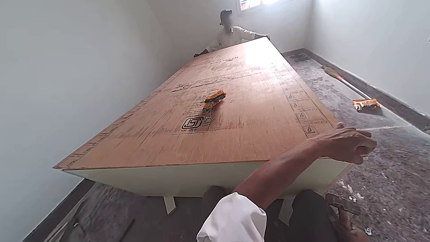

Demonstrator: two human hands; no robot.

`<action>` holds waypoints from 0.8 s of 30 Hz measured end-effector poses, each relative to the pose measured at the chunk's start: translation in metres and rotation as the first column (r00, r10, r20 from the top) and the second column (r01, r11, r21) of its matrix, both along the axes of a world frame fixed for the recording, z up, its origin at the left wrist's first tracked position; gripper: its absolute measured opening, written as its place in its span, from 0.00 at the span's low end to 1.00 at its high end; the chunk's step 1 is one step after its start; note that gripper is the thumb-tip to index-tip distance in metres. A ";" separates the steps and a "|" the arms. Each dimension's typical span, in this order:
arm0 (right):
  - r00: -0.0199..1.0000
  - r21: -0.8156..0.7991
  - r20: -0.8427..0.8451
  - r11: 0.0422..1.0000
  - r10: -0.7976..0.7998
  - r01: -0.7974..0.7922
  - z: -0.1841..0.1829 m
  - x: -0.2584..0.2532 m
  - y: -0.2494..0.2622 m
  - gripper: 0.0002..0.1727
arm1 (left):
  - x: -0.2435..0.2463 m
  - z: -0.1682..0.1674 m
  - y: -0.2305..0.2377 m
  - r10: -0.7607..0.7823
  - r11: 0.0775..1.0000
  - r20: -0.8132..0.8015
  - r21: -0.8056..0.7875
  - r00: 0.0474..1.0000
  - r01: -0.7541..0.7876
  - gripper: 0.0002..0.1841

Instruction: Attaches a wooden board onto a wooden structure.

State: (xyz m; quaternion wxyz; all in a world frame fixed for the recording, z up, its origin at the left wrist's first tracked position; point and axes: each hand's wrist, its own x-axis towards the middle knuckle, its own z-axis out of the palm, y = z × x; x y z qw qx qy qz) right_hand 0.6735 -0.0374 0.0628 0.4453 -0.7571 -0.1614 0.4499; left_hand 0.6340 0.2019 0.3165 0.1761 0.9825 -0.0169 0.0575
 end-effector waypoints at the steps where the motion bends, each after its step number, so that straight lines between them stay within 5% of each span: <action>1: 1.000 0.002 0.005 1.000 0.016 -0.016 -0.002 0.000 -0.001 0.14 | 0.000 0.002 -0.001 0.000 1.000 -0.023 0.017 1.000 0.000 0.08; 13: 0.984 -0.134 0.109 0.983 0.143 -0.128 0.005 -0.002 0.010 0.13 | -0.008 0.008 -0.010 0.040 0.995 -0.134 0.094 0.990 -0.027 0.12; 18: 0.984 -0.149 0.138 0.984 0.116 -0.095 0.004 -0.005 0.011 0.14 | -0.016 -0.001 -0.008 0.049 0.996 -0.028 0.069 0.998 -0.047 0.13; 24: 0.990 -0.043 0.126 0.997 -0.058 0.064 0.009 0.009 0.007 0.18 | -0.036 -0.009 -0.018 0.449 0.894 -0.008 -0.008 0.894 -0.449 0.33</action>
